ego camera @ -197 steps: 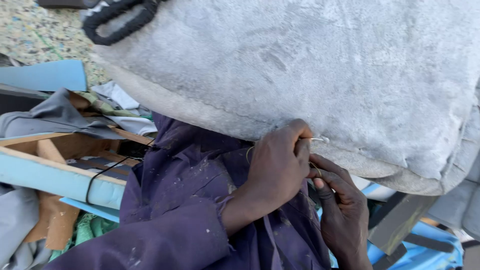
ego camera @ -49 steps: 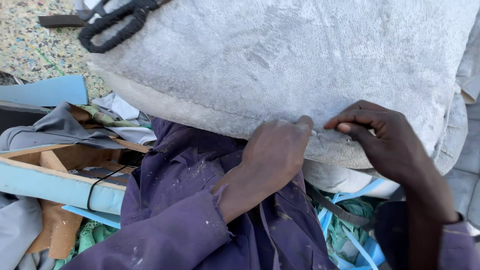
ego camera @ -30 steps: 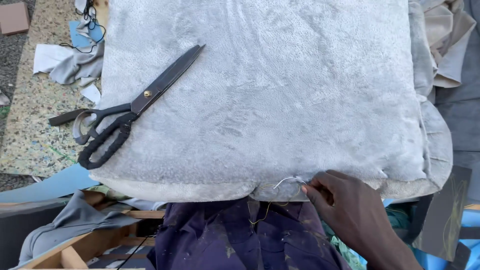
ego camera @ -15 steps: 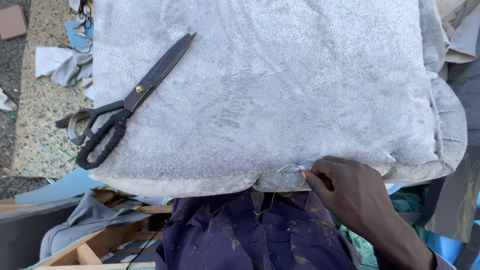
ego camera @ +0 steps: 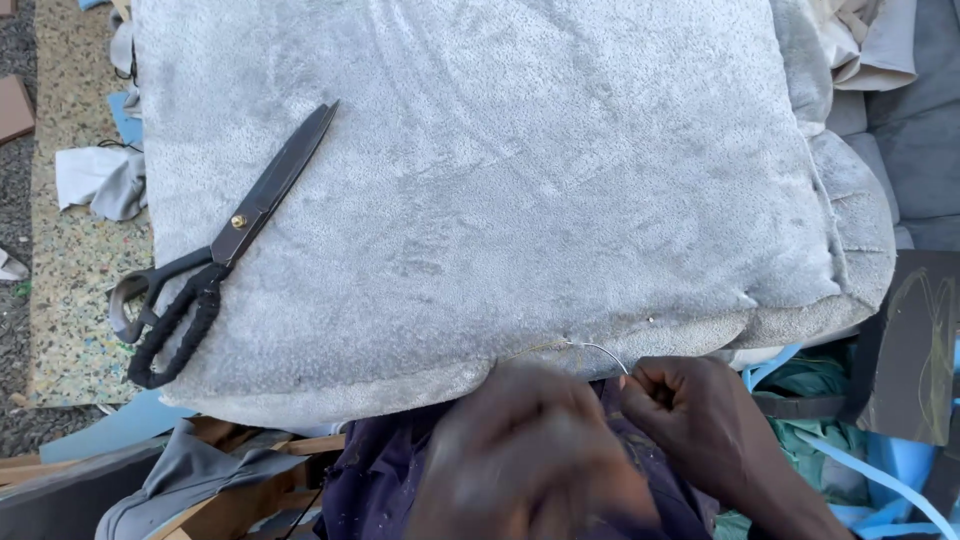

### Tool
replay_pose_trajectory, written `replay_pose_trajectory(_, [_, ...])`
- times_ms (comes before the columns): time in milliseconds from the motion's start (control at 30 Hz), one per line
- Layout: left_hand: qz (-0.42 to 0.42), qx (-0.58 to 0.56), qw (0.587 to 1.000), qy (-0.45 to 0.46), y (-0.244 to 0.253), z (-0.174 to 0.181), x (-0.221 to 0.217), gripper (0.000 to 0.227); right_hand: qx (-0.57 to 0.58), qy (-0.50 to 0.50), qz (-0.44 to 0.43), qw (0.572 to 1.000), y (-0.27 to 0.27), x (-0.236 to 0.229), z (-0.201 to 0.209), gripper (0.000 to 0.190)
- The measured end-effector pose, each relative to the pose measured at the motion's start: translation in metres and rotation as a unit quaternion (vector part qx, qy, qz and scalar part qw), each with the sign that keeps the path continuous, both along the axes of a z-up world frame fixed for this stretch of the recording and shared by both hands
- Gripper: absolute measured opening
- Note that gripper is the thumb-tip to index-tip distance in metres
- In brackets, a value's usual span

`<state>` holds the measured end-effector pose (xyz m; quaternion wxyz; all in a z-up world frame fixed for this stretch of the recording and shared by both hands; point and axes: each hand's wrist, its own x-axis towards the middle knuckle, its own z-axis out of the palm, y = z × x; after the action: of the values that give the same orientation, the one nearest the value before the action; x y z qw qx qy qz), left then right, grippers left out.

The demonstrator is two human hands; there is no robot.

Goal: Hand-sewing the seam of a large upholstered cushion using a curved needle and thread

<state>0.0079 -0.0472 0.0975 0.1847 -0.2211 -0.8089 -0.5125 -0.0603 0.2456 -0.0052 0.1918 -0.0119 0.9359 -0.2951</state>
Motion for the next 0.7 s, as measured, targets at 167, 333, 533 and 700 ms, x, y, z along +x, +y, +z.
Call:
replay_pose_trajectory(167, [0.006,-0.189,0.981,0.052,0.037,-0.074,-0.072,0.024,-0.032,0.011,-0.043,0.998,0.001,0.018,-0.008,0.057])
replay_pose_trajectory(333, [-0.112,-0.257,0.947,0.157,0.072,-0.112,-0.103,0.008,0.041,-0.011,-0.044,0.998,0.029,0.017,-0.005,0.036])
replay_pose_trajectory(533, [-0.117,-0.057,0.975,-0.181,0.059,-0.123,-0.033,0.069,-0.206,-0.06,-0.066,0.975,0.116,0.051,-0.025,0.071])
replay_pose_trajectory(700, [0.034,0.191,0.892,-0.408,-0.051,-0.109,0.044,0.047,-0.28,-0.242,-0.025,0.929,-0.043,0.038,-0.002,0.049])
